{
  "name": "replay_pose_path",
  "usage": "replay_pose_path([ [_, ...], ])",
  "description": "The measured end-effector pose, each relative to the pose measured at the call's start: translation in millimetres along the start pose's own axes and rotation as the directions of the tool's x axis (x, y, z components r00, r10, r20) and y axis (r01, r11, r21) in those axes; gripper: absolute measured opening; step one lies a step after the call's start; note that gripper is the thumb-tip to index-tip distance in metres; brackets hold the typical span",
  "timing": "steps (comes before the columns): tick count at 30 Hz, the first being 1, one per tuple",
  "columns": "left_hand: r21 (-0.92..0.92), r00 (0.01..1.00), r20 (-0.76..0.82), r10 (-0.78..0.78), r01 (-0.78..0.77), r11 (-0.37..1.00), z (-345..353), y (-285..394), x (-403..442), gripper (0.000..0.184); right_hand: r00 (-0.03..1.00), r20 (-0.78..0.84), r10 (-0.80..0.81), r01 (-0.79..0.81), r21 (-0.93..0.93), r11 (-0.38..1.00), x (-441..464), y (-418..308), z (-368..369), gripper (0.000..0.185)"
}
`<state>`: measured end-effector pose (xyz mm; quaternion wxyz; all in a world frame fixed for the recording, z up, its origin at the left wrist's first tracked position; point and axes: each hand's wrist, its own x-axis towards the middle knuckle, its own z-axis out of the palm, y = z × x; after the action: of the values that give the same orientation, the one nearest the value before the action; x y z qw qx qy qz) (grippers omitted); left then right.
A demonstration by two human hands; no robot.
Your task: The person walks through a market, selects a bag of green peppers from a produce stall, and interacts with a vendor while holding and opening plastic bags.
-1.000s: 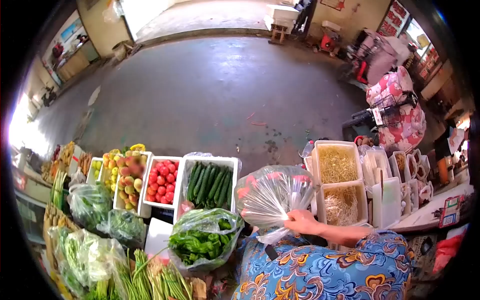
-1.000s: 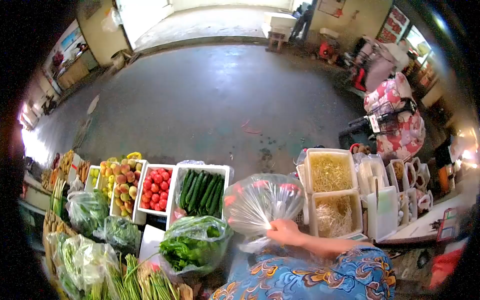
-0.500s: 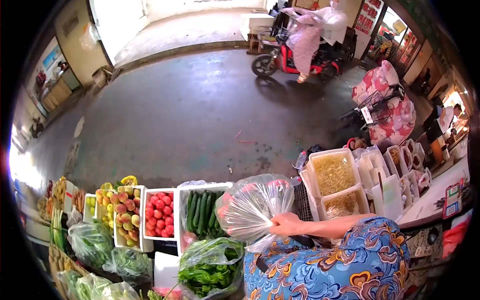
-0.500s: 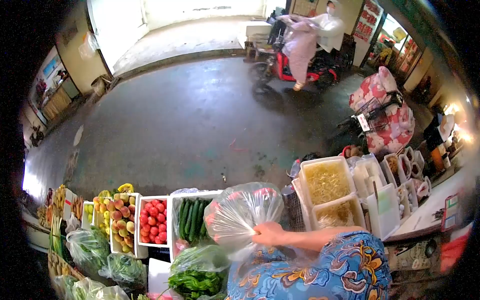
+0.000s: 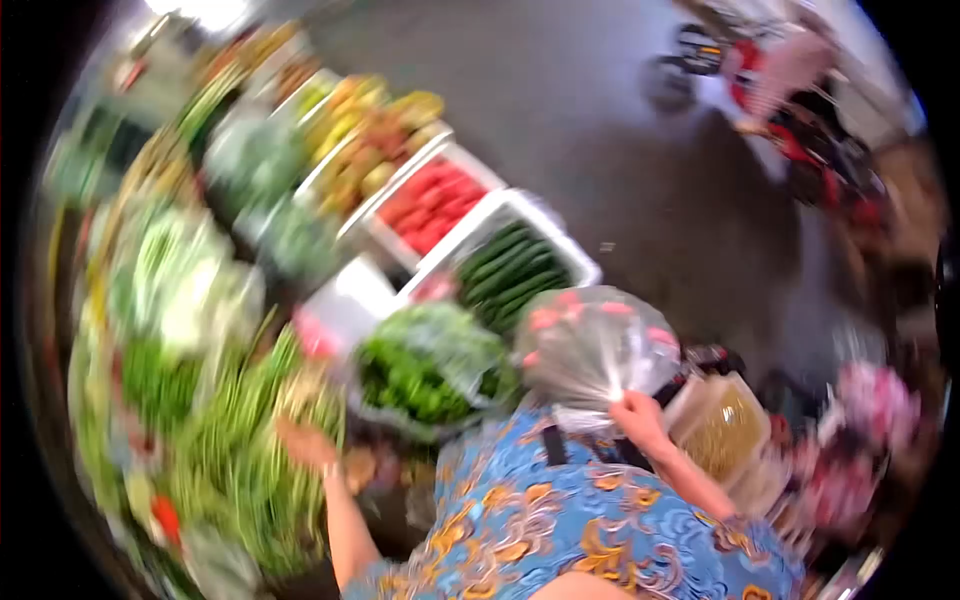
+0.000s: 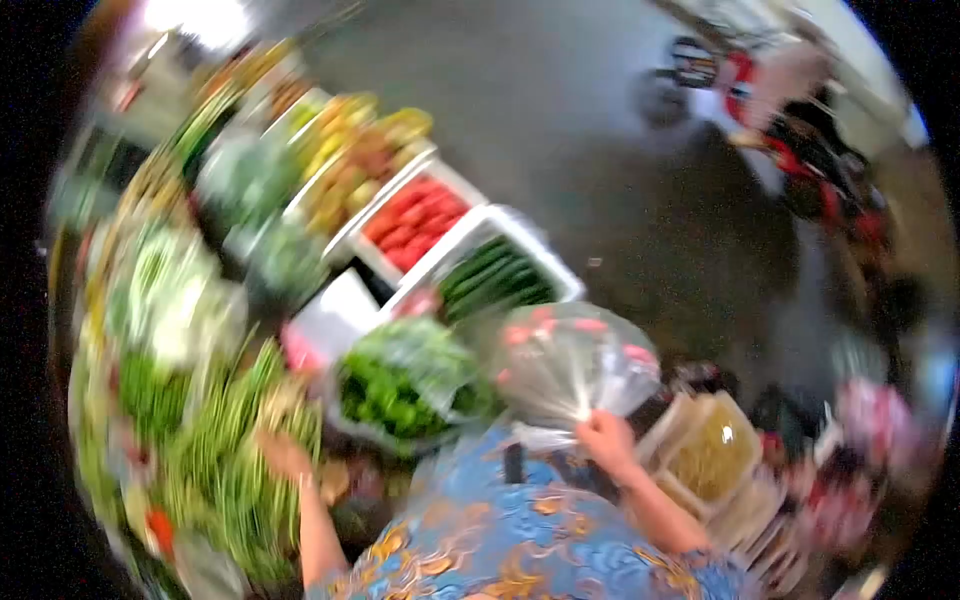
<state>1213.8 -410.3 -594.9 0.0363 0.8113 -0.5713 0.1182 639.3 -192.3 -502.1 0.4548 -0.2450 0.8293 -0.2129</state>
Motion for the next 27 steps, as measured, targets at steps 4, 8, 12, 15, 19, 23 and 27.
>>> replay_pose_path([
  [4, 0.080, 0.983, 0.039, -0.179, 0.176, 0.981, -28.6, 53.9, -8.9, 0.056, 0.999, 0.024, 0.037, -0.038, 0.055, 0.998, 22.1, -5.2, -7.4, 0.023],
  [8, 0.097, 0.984, 0.027, -0.177, 0.174, 0.980, -32.6, 59.1, -9.3, 0.059, 0.998, 0.053, 0.034, -0.036, 0.041, 0.998, 45.0, 13.8, -10.2, 0.022],
  [12, 0.079, 0.985, 0.005, -0.173, 0.172, 0.982, -32.6, 59.8, -7.7, 0.058, 0.998, 0.057, 0.005, -0.008, 0.047, 0.999, 55.3, 7.9, -13.1, 0.024],
  [15, 0.072, 0.984, 0.010, -0.179, 0.177, 0.982, -33.6, 60.2, -7.9, 0.058, 0.997, 0.075, 0.020, -0.026, 0.081, 0.996, 56.8, -2.4, -17.8, 0.021],
  [19, 0.090, 0.985, 0.009, -0.174, 0.173, 0.981, -33.4, 62.3, -6.3, 0.058, 0.989, 0.119, 0.088, -0.102, 0.117, 0.988, 61.3, -3.5, -22.4, 0.019],
  [23, 0.125, 0.979, 0.098, -0.179, 0.167, 0.978, -44.7, 65.2, -2.6, 0.058, 0.994, 0.097, 0.044, -0.056, 0.127, 0.990, 67.5, -1.2, -20.3, 0.020],
  [27, 0.132, 0.985, 0.152, -0.079, 0.059, 0.990, -55.7, 56.8, 6.7, 0.060, 0.993, 0.119, 0.007, -0.021, 0.124, 0.992, 86.7, -6.2, -20.1, 0.024],
])
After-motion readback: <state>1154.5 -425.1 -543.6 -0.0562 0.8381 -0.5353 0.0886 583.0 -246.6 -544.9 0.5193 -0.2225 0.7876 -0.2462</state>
